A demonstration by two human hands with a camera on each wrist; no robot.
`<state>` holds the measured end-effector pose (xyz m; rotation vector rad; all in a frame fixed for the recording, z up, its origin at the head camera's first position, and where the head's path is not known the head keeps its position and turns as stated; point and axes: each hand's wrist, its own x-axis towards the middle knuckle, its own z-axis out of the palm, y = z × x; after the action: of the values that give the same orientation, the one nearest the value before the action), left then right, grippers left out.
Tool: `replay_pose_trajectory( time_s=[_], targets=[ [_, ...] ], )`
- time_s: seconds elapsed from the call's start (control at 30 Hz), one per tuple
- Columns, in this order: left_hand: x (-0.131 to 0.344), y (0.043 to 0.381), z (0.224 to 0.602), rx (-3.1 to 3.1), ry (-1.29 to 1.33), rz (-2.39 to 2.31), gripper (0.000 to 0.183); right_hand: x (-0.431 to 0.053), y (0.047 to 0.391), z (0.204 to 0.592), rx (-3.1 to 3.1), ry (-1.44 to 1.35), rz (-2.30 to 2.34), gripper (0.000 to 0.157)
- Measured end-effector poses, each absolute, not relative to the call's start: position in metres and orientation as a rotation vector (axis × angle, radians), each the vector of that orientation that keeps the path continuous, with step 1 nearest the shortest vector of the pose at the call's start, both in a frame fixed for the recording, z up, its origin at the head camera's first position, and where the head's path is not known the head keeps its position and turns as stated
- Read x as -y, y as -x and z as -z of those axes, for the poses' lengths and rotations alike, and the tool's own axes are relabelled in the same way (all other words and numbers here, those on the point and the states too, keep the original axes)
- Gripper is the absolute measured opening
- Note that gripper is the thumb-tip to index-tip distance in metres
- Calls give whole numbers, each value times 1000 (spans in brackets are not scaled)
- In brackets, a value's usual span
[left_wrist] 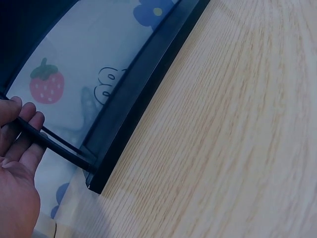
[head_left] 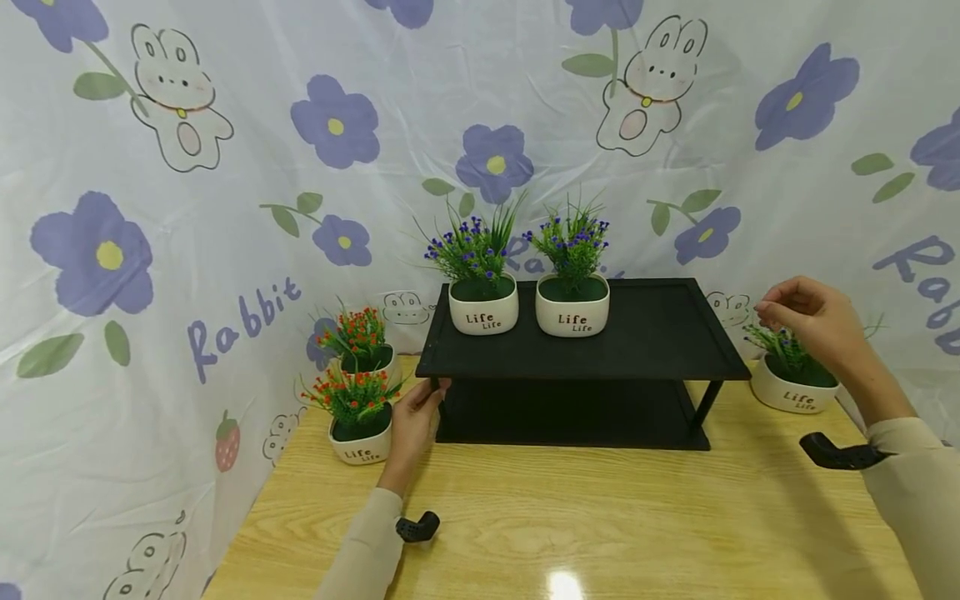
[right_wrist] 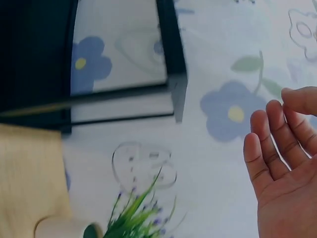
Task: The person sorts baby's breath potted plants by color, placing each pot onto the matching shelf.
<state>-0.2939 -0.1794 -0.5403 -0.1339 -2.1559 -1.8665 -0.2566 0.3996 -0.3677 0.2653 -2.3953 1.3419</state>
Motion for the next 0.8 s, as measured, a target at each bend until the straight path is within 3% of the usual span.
replay_pose_trajectory(
  time_s=[0.23,0.53,0.8],
  targets=[
    [180,292,541,2148,148,1864,29,-432,230,393,2342,-202,-1349,4],
    [178,294,541,2142,127,1883,29,-463,203,428,2291,-89,-1374,20],
    [179,292,540,2163,101,1876,30,-484,196,464,2312,6,-1374,20]
  ],
)
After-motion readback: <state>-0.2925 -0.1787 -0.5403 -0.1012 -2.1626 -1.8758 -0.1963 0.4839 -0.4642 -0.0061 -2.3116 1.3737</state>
